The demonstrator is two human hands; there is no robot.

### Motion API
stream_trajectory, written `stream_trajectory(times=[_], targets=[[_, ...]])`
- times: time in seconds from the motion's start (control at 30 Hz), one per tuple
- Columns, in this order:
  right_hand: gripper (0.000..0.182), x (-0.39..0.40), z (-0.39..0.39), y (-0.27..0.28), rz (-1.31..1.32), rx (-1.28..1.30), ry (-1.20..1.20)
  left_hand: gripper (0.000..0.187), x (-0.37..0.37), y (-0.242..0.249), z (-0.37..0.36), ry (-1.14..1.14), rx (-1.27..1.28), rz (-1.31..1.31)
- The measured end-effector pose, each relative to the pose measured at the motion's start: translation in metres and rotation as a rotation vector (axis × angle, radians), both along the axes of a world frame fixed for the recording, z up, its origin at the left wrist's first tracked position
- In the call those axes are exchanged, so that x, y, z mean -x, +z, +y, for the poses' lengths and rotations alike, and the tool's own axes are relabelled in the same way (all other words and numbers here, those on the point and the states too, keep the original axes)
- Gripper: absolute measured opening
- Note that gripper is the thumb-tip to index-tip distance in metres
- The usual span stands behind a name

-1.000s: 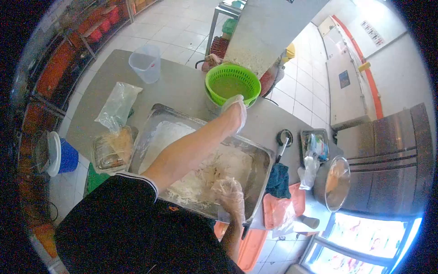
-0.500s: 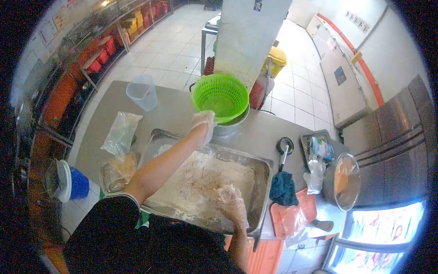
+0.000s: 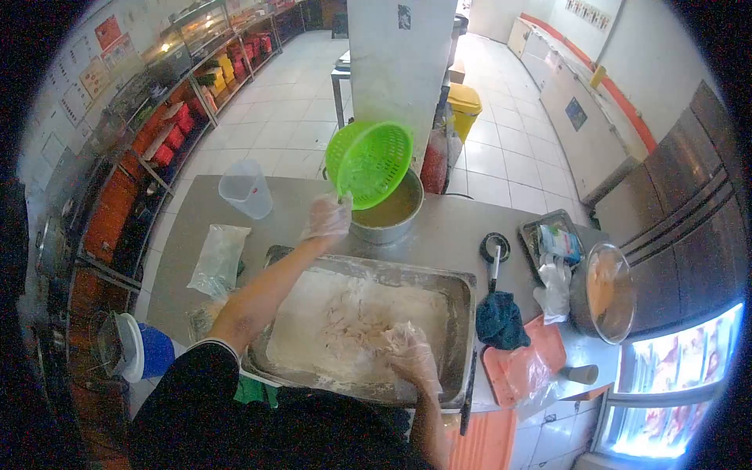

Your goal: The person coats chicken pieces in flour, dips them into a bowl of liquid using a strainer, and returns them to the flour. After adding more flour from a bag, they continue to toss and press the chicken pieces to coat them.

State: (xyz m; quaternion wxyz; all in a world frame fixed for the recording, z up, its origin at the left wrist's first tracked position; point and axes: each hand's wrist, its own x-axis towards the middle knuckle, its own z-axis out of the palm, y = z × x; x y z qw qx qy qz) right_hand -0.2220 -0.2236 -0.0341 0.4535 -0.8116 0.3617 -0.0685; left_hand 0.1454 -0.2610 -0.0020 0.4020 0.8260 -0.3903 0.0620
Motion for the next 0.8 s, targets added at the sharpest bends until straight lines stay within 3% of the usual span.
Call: stream_trajectory(times=[0.13, 0.23, 0.33, 0.43, 0.53, 0.63, 0.8], targets=[[0.046, 0.001, 0.003, -0.012, -0.019, 0.048, -0.029, 0.016, -0.026, -0.033, -0.001, -0.098, 0.008, -0.263], [0.048, -0.001, 0.001, 0.0, -0.003, 0.002, 0.008, 0.018, -0.043, -0.038, 0.007, -0.269, 0.03, -0.354], [0.047, 0.001, 0.001, 0.0, -0.018, -0.006, 0.013, 0.019, -0.042, -0.023, 0.011, -0.201, -0.216, -0.298], [0.044, 0.001, 0.002, -0.003, -0.022, 0.007, -0.028, 0.012, -0.029, 0.002, 0.016, -0.188, -0.07, -0.32], [0.044, -0.001, 0.004, 0.002, -0.026, 0.037, -0.031, 0.016, -0.027, -0.003, 0.012, -0.163, 0.026, -0.226], [0.045, -0.002, 0.003, 0.001, -0.011, 0.05, -0.01, 0.02, 0.003, 0.025, 0.01, -0.014, -0.126, -0.009], [0.044, -0.003, 0.002, 0.0, -0.02, 0.024, 0.041, 0.033, 0.004, -0.014, -0.011, -0.111, 0.222, 1.074]])
